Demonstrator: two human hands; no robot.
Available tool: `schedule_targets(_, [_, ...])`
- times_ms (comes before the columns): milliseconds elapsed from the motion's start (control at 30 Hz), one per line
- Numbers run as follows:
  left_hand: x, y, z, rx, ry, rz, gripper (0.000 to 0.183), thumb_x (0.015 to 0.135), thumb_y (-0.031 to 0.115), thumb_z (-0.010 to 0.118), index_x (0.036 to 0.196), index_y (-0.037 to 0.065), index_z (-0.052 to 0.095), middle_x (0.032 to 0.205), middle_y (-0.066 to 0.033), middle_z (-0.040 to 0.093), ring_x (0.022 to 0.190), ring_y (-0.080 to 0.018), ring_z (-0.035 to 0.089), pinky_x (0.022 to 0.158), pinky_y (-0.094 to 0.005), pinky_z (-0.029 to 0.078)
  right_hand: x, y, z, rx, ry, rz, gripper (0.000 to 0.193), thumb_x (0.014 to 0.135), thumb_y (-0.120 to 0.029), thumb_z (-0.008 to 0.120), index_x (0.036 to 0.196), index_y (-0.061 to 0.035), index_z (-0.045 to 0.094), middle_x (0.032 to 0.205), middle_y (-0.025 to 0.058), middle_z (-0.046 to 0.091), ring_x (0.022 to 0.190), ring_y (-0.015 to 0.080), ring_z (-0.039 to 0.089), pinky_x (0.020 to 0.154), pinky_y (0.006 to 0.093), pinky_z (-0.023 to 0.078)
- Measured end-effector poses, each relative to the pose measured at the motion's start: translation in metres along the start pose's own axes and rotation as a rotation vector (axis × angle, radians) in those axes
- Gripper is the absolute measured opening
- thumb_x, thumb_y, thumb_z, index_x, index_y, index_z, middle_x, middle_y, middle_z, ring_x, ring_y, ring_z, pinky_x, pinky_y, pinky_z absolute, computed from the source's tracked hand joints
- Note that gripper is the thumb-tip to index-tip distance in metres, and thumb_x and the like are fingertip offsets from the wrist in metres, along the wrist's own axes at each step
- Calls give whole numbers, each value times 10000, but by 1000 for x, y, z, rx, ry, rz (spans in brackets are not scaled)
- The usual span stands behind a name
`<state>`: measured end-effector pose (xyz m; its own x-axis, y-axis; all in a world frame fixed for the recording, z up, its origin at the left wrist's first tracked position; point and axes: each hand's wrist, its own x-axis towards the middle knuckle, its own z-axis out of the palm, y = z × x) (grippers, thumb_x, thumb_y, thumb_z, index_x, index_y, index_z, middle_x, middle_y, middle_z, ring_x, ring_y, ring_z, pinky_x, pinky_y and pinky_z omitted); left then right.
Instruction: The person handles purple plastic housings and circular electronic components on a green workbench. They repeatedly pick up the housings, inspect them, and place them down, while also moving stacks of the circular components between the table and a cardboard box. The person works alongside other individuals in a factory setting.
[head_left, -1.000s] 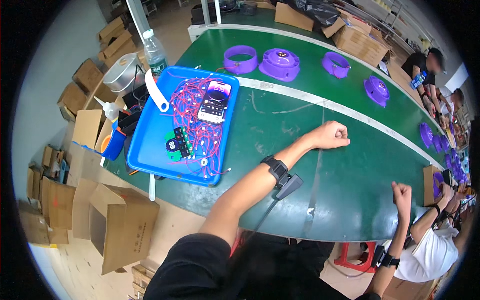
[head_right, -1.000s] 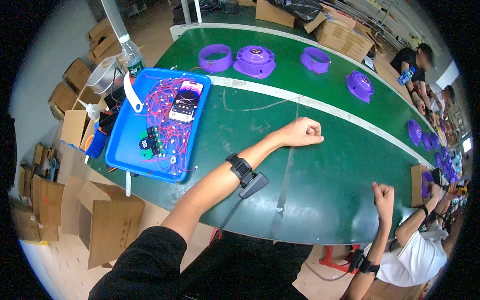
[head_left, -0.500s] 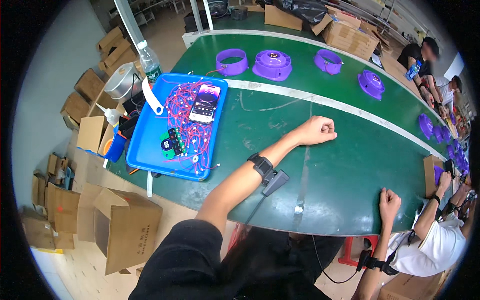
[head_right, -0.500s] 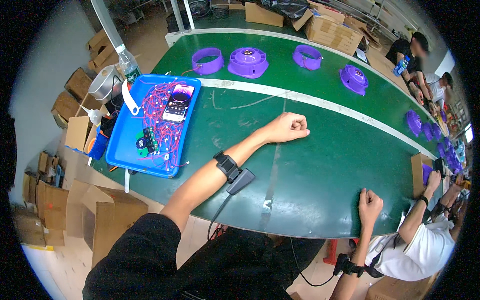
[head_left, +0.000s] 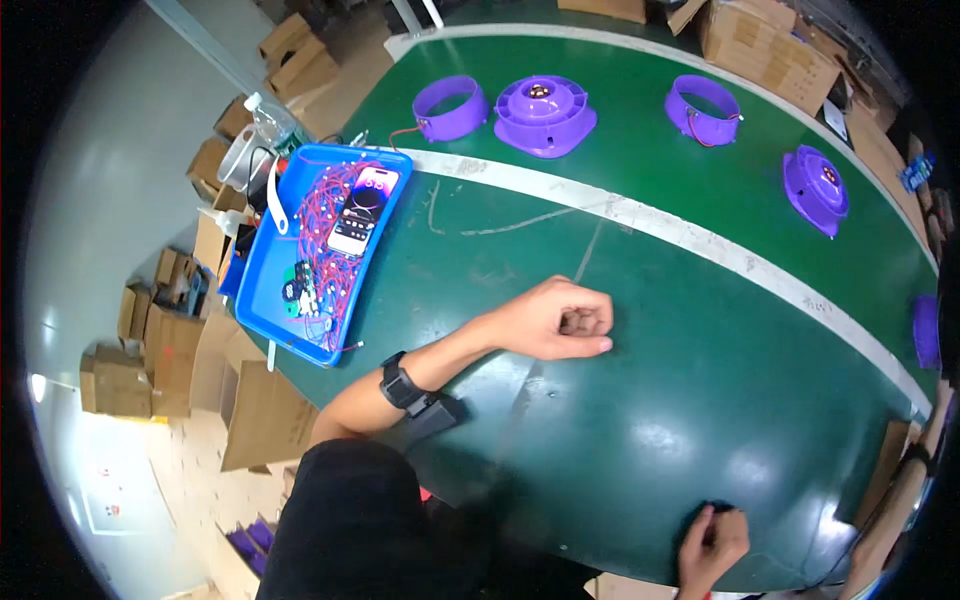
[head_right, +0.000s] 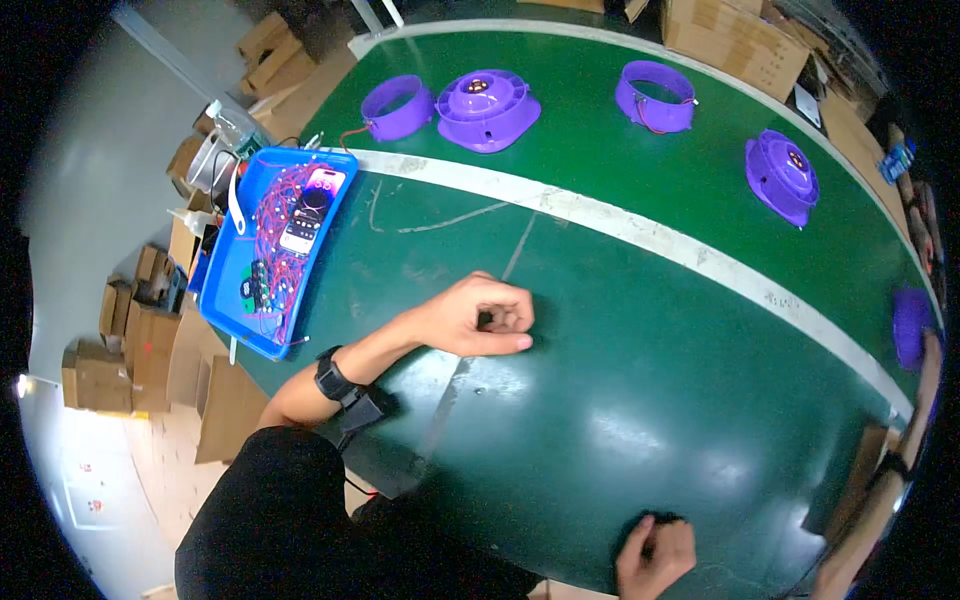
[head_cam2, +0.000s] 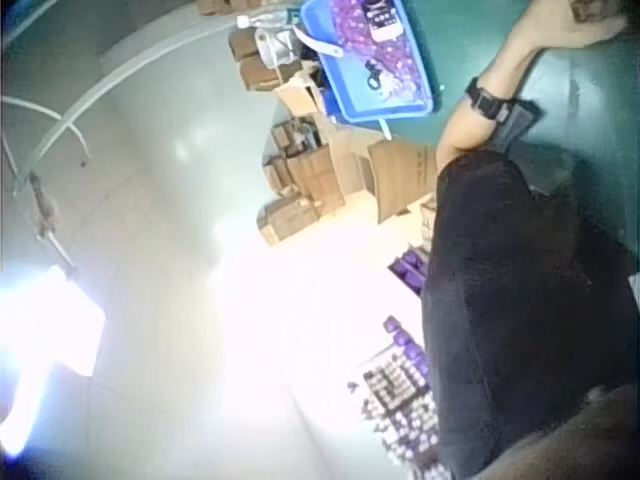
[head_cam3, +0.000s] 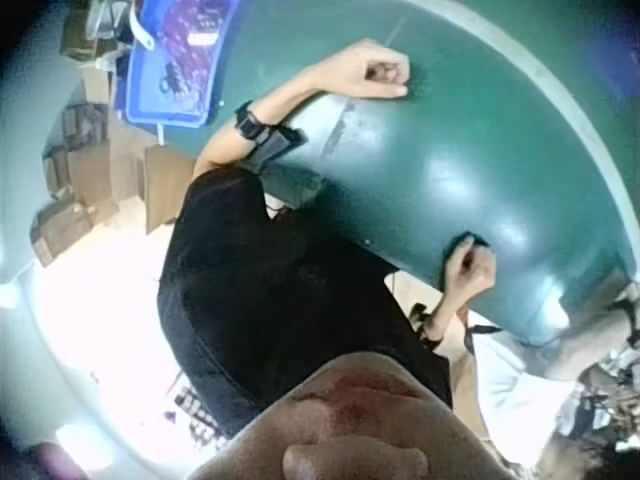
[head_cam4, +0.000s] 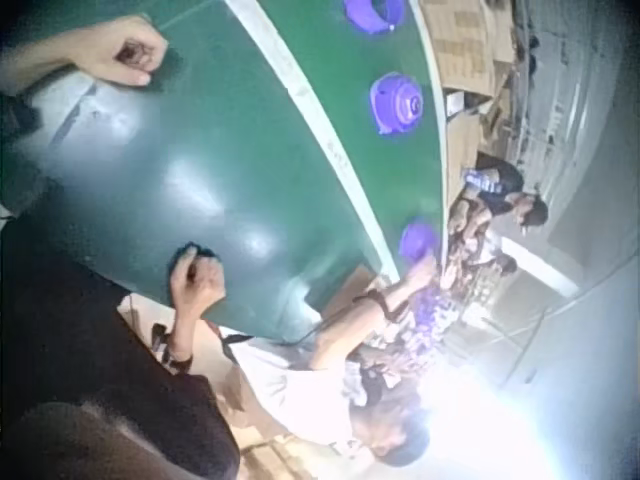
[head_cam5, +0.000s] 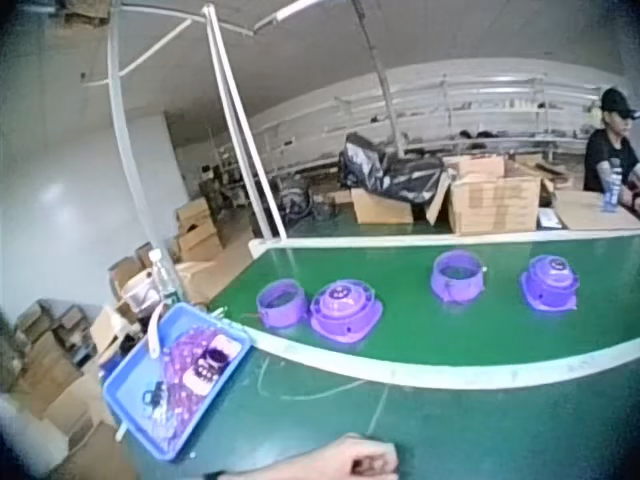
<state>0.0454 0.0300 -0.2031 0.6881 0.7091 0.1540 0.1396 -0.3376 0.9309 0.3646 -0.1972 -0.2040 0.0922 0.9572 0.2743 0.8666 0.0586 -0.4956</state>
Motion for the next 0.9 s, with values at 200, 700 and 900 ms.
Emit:
schedule_targets(200, [-29, 9, -10, 92, 690, -274, 60, 849, 81, 670, 825, 41, 631, 621, 29, 569, 565, -52, 513, 527, -228, 416, 17, 14, -8, 128, 21, 155, 66, 882, -9, 513, 907, 50, 525, 995, 183, 528, 932, 327, 494, 834, 425, 385])
schedule_targets(700, [-158, -7, -171, 989, 1340, -839, 550, 649, 285, 808, 1117, 63, 622, 1091, -143, 543, 1054, -339, 494, 929, -436, 419, 50, 23, -20, -152, -396, -72, 406, 795, -166, 491, 1144, 41, 476, 1018, 261, 451, 977, 465, 446, 873, 520, 374])
schedule_targets(900, [-179, -2, -158, 913, 1348, -806, 549, 682, 275, 789, 1147, 47, 608, 1134, -154, 551, 1052, -334, 509, 930, -419, 425, 83, 44, -22, -147, -546, -1, 190, 715, -105, 527, 894, -58, 481, 862, 162, 513, 759, 414, 540, 655, 489, 450])
